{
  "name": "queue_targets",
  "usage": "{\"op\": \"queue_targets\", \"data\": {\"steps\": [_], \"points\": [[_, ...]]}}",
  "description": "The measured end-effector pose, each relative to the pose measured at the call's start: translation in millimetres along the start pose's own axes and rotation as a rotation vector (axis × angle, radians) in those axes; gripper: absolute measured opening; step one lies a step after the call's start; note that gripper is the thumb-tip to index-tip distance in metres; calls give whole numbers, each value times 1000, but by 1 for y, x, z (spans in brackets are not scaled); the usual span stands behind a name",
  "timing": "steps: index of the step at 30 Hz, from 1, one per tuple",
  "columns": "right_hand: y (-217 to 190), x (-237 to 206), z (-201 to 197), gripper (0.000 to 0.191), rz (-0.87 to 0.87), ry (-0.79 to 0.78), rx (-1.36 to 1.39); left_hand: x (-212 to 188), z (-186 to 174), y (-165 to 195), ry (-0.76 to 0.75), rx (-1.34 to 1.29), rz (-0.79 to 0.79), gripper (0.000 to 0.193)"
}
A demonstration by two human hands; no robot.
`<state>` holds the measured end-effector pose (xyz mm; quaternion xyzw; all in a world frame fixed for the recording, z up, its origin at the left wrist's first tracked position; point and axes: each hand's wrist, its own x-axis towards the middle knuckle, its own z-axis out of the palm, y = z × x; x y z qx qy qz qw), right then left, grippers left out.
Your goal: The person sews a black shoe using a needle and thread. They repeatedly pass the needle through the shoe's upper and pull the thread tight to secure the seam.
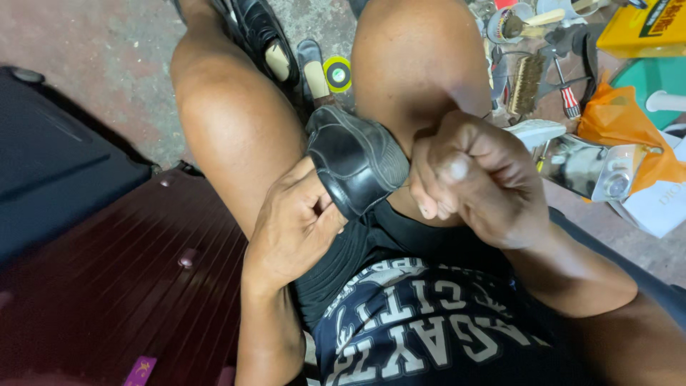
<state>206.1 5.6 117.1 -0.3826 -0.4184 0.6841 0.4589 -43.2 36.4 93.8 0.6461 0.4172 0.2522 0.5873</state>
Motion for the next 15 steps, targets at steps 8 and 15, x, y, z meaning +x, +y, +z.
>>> {"op": "queue_targets", "data": {"steps": [8, 15], "points": [[-4, 15, 10, 27, 44, -7, -56, 1, 0, -1, 78, -109, -82, 11], [4, 15, 7, 29, 28, 52, 87, -5, 1, -9, 81, -53, 12, 15]]}}
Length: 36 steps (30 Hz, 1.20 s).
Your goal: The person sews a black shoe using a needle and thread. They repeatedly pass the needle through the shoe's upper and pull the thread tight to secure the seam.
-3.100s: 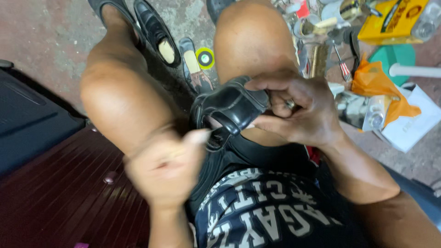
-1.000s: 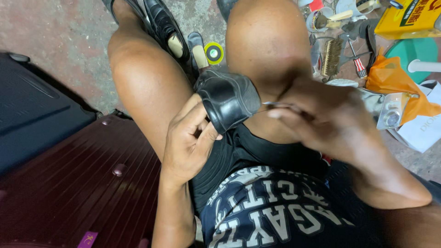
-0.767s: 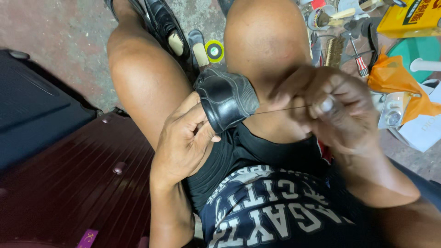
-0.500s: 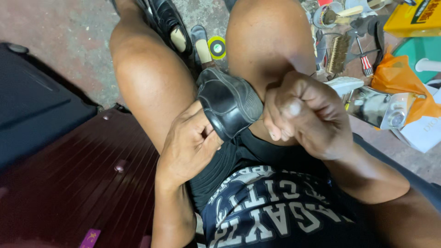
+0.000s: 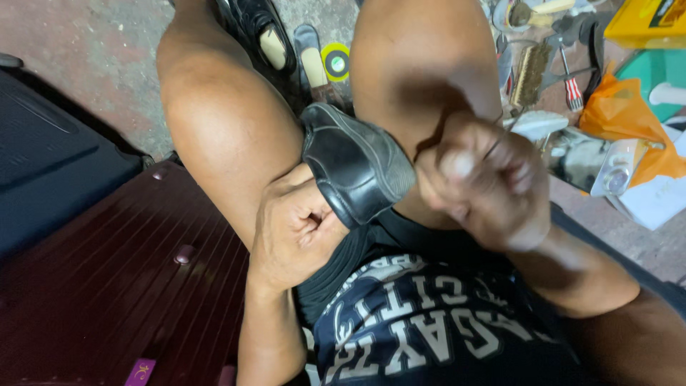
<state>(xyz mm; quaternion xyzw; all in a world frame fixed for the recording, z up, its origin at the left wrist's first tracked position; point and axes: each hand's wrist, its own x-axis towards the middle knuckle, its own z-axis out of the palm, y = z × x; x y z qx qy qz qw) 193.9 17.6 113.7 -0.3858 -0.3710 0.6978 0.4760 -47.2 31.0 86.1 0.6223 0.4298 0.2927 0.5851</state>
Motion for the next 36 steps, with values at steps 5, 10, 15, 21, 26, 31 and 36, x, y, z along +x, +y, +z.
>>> {"op": "queue_targets", "data": {"steps": [5, 10, 15, 21, 26, 31, 36], "points": [[-7, 4, -3, 29, -103, 15, 0, 3, -14, 18, -54, -240, -21, 8], [-10, 0, 1, 33, -71, 20, -22, 1, 8, 27, 100, -351, -77, 21], [-24, -14, -5, 35, -103, 189, -187, -1, 6, 9, 188, -608, -189, 20], [-37, -31, -9, 22, -60, 403, -829, 3, -4, -2, 180, -719, -191, 22], [-29, -33, 7, 20, -105, 196, -938, 1, -1, -2, 171, -740, -163, 21], [-19, -14, 23, 21, -259, 11, -1067, -2, 0, -1, 168, -676, -148, 21], [-26, -5, 30, 23, -267, -28, -1147, -4, 2, 0, 177, -718, -151, 19]]}}
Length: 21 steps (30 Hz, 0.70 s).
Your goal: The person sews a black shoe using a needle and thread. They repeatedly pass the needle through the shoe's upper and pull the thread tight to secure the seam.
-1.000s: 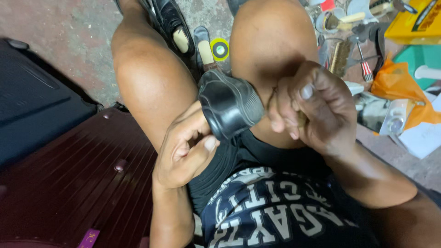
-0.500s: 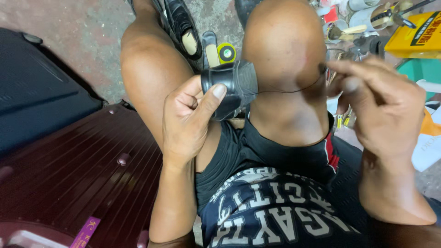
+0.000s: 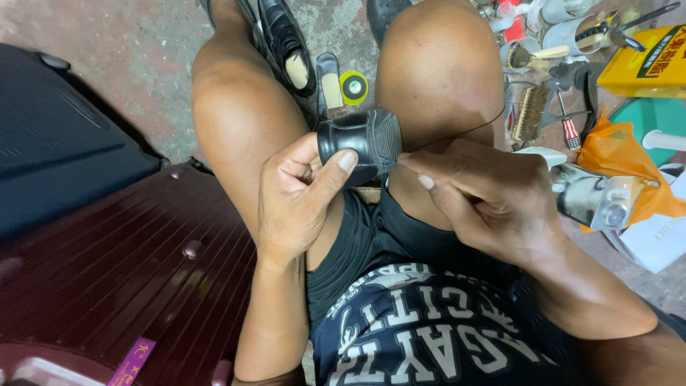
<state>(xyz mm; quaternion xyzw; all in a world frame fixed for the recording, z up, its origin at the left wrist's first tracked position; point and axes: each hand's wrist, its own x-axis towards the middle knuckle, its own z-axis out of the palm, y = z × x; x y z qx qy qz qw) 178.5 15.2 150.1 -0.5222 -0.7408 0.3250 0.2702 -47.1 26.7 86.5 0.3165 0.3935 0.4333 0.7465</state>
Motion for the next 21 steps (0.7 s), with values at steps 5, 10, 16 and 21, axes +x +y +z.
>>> {"op": "queue_targets", "data": {"steps": [5, 10, 16, 21], "points": [[-5, 3, -1, 26, 42, -14, -42, -1, 2, 0, 37, 73, -7, 17], [-20, 0, -9, 34, -28, -81, -411, -1, 8, 3, 38, 111, -23, 17], [-44, 13, -27, 47, -85, -314, -680, -3, 13, 5, 108, 563, 153, 15], [-48, 28, -30, 54, -160, -459, -719, -5, 6, 1, 84, 526, 224, 13]]}}
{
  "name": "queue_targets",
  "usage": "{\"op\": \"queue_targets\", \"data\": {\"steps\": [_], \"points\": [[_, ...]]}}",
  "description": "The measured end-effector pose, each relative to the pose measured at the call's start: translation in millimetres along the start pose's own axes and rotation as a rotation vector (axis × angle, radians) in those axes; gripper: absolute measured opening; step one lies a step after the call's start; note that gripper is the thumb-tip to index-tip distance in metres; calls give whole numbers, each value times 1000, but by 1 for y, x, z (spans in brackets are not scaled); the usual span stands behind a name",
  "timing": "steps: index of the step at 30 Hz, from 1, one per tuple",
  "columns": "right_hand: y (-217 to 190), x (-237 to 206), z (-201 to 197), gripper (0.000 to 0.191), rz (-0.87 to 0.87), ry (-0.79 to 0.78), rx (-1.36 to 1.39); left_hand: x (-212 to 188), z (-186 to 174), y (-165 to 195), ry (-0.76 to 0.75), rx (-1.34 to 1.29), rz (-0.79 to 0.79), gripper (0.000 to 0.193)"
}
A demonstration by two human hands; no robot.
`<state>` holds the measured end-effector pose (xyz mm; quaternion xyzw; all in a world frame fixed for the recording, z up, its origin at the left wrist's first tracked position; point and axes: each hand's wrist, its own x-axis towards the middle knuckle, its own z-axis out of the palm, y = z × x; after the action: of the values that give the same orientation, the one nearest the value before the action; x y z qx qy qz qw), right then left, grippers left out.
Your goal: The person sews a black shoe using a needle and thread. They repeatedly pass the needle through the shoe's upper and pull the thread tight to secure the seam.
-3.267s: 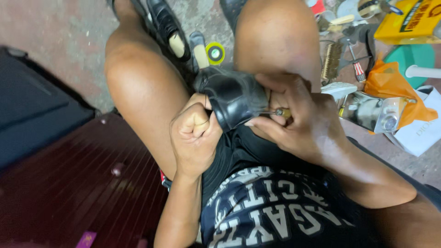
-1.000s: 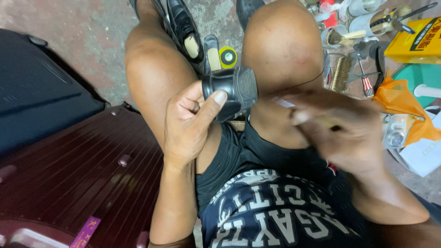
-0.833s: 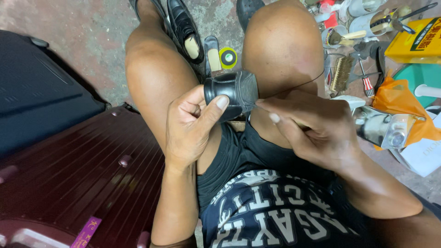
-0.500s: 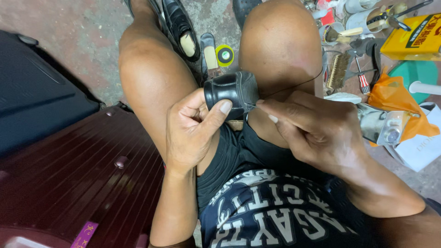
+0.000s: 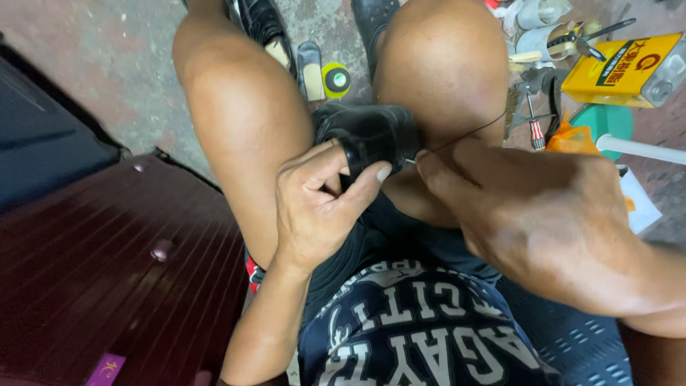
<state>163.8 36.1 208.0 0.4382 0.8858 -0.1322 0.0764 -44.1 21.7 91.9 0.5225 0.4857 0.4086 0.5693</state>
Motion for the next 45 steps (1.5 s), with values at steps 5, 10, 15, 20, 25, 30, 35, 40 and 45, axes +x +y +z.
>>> {"op": "queue_targets", "data": {"steps": [5, 10, 15, 20, 25, 30, 35, 40, 45], "points": [[-4, 14, 2, 50, -21, -92, -48, -3, -3, -4, 31, 60, -30, 12], [-12, 24, 0, 21, -36, -13, -92, -3, 0, -3, 33, 47, 1, 14], [-10, 19, 13, 18, -83, 52, -50, -5, 3, 0, 41, 98, -19, 11], [-11, 18, 22, 21, -107, 95, -253, -8, 7, 1, 11, 67, -19, 7], [-4, 21, 20, 18, 21, 77, 185, -13, 4, 1, -5, 59, -64, 8], [19, -5, 16, 16, 120, 66, 261, -37, -21, 11, 327, 94, 56, 7], [14, -9, 17, 8, 199, 177, 168, -52, -35, 24, 552, 638, 153, 4], [8, 0, 14, 8, 210, 224, 278, -31, -10, 43, 91, 371, 321, 19], [13, 0, 14, 11, 264, 146, 341, -7, -12, 38, -63, 413, 118, 11]]}}
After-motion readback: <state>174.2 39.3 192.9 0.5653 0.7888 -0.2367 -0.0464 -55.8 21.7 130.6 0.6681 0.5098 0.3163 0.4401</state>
